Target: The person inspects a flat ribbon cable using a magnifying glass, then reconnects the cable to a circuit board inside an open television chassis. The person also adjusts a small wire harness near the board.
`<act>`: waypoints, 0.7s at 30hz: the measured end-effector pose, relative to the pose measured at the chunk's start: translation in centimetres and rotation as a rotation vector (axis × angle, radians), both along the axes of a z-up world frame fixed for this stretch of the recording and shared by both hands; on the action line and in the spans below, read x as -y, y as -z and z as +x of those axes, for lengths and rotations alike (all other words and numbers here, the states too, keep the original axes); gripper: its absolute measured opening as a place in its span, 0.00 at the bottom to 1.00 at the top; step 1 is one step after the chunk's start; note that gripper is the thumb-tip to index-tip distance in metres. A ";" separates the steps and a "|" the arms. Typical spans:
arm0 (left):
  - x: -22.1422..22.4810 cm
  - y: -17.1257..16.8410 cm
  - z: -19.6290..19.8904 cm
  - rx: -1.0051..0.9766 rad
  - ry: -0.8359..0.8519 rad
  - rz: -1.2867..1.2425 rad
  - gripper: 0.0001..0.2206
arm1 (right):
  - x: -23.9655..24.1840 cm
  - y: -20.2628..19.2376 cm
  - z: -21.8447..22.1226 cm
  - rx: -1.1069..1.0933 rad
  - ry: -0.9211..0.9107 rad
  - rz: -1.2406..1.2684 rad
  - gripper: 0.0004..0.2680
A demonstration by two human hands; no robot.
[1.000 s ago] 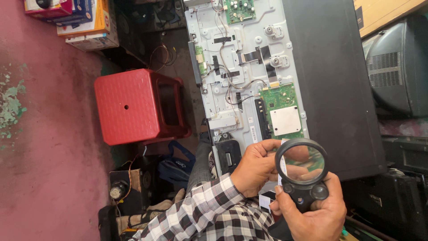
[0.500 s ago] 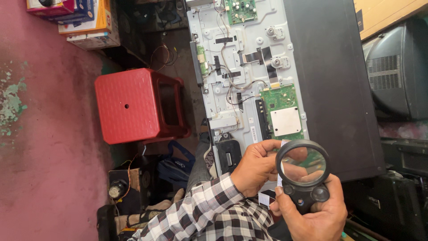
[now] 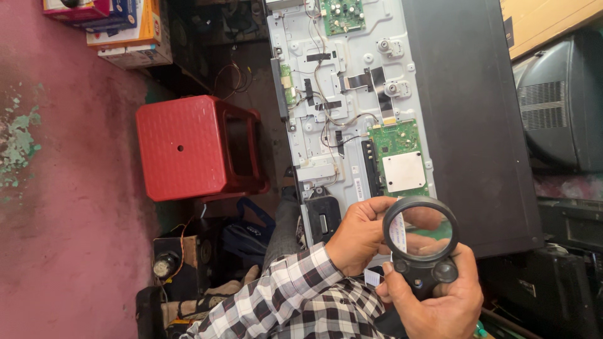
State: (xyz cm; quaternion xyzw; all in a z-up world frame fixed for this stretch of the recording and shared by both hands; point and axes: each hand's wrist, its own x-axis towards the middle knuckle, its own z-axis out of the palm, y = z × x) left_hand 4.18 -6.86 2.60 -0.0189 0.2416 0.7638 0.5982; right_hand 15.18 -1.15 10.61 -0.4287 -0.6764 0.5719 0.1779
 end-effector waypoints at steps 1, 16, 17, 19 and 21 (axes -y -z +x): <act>0.0 0.3 0.1 0.002 -0.001 0.000 0.15 | 0.0 0.0 0.0 0.008 0.003 0.000 0.19; 1.0 6.6 1.9 -0.098 -0.045 -0.176 0.12 | -2.4 4.0 4.1 0.353 0.076 -0.198 0.16; 1.3 6.6 1.8 -0.092 -0.043 -0.185 0.12 | -2.8 4.5 4.7 0.346 0.084 -0.200 0.16; 1.5 6.4 1.6 -0.080 -0.038 -0.202 0.12 | -3.3 5.3 6.0 0.318 0.105 -0.172 0.16; 1.3 6.4 1.6 -0.080 -0.045 -0.233 0.12 | -3.6 5.8 6.9 0.274 0.132 -0.112 0.16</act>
